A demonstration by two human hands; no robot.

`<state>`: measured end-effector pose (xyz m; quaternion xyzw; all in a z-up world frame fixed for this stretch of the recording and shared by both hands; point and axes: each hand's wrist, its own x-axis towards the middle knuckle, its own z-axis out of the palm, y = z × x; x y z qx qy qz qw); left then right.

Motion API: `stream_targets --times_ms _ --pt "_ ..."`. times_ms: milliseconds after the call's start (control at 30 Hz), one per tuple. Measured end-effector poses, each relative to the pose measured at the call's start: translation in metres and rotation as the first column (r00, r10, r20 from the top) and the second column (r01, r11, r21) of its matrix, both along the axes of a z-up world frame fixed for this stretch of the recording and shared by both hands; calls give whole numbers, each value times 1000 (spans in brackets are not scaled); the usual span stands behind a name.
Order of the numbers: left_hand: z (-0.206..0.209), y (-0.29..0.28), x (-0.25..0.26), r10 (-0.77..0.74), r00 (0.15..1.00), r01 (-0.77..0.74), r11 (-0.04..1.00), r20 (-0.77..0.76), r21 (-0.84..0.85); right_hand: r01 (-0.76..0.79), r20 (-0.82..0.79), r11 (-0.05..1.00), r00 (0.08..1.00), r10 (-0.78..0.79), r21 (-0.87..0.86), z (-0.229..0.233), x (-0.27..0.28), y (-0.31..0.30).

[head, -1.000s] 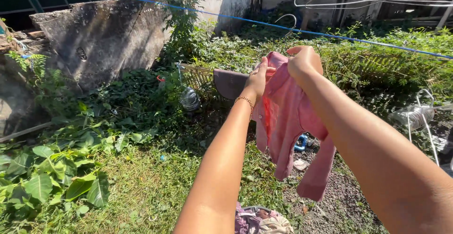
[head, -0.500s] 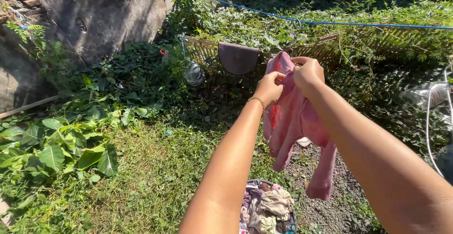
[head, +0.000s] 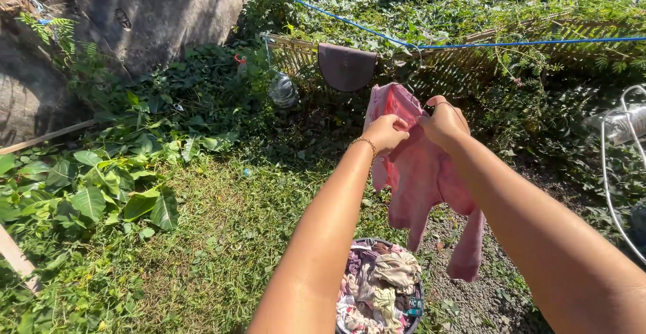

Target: Hanging wet laundry from a basket onto a clothesline using hangers.

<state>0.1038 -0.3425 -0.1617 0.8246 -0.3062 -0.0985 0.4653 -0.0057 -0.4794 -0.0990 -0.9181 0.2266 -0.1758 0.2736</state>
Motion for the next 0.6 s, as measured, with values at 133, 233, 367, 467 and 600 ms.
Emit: stream_targets --times_ms 133,233,367,467,600 --pt "3 28 -1 -29 998 32 998 -62 45 -14 -67 1000 998 13 -16 6 -11 8" --pt "5 51 -8 13 982 -11 1000 -188 13 -16 -118 999 993 12 -32 10 -21 15" --pt "-39 73 20 56 974 -73 995 -221 -69 -28 87 990 995 40 -141 -16 -18 16" --pt "-69 97 26 92 962 -128 984 -257 -124 -39 343 942 926 160 -333 -29 -26 34" --pt "-71 138 -14 234 897 -288 953 -375 -95 -235 465 879 776 427 -415 -45 -43 76"
